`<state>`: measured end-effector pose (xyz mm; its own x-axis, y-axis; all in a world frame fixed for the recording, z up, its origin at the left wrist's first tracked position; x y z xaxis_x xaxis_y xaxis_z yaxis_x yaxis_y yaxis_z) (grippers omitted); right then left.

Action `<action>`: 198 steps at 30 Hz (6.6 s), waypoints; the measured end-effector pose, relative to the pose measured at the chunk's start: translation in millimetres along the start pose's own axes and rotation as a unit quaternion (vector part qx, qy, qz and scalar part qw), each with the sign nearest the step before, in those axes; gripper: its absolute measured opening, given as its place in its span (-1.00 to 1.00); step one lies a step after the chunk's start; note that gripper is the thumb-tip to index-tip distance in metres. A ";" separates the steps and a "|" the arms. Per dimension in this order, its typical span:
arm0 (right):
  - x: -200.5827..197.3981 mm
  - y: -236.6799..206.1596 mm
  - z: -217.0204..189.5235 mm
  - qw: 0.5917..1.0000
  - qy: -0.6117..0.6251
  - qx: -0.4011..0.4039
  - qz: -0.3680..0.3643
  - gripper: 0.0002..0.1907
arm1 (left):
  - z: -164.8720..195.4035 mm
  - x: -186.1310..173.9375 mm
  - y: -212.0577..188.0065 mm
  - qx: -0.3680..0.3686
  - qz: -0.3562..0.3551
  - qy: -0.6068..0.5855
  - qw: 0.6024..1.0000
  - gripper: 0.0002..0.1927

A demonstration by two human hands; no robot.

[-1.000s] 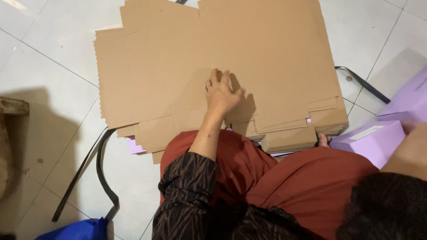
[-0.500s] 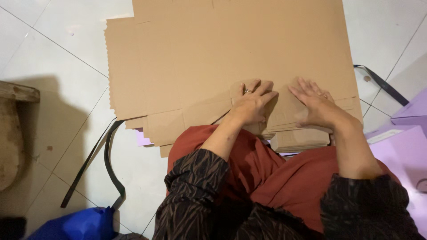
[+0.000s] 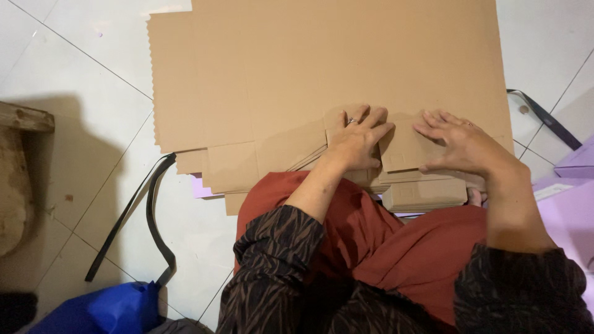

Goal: The person sits on the floor folding flat purple cardboard blanks into branded shoe boxes, pressing the side flaps and tabs to lock the corners, then sets the finished box onto a stack of completed boxes and picks up the next flat blank.

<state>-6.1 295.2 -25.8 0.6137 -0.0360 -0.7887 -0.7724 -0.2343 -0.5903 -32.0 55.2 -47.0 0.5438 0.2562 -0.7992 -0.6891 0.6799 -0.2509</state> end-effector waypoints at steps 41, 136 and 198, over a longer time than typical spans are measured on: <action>-0.5 38.8 -5.2 0.957 0.143 0.112 0.225 0.16 | -19.5 9.0 27.3 -0.159 0.176 -0.087 0.968 -0.38; -23.8 -44.4 54.1 0.815 0.532 0.126 0.191 -0.34 | -58.8 -35.9 -8.4 -0.049 0.119 -0.645 0.754 -0.29; -14.7 -50.7 -15.5 0.969 -0.105 0.008 0.222 -0.64 | -16.2 -123.3 -101.5 0.245 0.273 -0.219 0.904 -0.50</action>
<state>26.6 292.5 18.5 0.1742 0.0691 -0.9823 -0.9562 -0.2265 -0.1855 -36.8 -56.5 68.2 0.3979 0.8204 -0.4106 -0.6754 0.5648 0.4742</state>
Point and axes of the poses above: each hand's wrist, its own y-axis towards the middle knuckle, its own x-axis out of the palm, z = x × y, the point moved 2 cm from there along y, towards the middle knuckle, and after that the axes turned 8 degrees about -z, right-handed, at the moved point
